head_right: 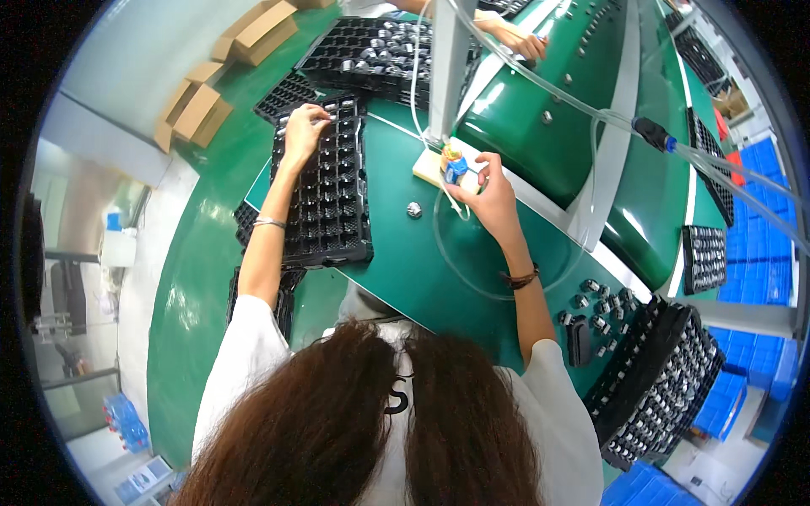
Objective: The person processes components by picking them up, pressing them into a handheld tool, and placing them one by one into a tray. The person then stacks and organizes the component trays on the workstation.
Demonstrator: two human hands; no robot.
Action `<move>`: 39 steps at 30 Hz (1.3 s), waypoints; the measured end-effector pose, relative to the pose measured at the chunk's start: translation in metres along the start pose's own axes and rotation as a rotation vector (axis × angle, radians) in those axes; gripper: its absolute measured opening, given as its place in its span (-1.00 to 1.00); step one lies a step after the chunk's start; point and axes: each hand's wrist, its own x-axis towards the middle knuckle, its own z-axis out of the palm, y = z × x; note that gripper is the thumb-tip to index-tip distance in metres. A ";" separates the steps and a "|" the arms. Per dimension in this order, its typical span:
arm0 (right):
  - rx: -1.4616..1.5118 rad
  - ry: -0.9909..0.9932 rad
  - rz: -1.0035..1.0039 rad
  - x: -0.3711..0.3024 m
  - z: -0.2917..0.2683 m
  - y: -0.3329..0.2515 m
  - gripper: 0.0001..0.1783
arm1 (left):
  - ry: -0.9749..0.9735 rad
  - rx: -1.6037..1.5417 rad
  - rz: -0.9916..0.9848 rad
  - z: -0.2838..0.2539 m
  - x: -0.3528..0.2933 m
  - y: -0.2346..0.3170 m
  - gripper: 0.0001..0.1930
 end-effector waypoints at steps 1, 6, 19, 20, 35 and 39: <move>0.094 -0.030 -0.021 -0.003 -0.006 0.005 -0.36 | -0.001 0.001 0.008 -0.003 0.002 0.004 -0.89; 0.102 -0.088 -0.014 -0.003 -0.011 0.006 -0.33 | -0.048 -0.734 -0.291 -0.022 0.006 0.030 -0.81; 0.017 0.492 -0.099 0.085 -0.024 0.066 -0.64 | -0.259 -1.697 -0.967 -0.003 -0.107 0.157 -0.70; -0.076 0.540 -0.091 0.098 -0.036 0.085 -0.64 | -0.273 -1.704 -0.950 0.005 -0.114 0.151 -0.70; 0.707 0.296 0.129 0.052 -0.025 0.044 -0.65 | -0.205 -1.642 -0.776 0.013 -0.121 0.218 -0.68; 0.961 0.016 0.034 0.003 0.002 -0.027 -0.77 | -0.228 -1.553 -0.714 0.005 -0.118 0.231 -0.66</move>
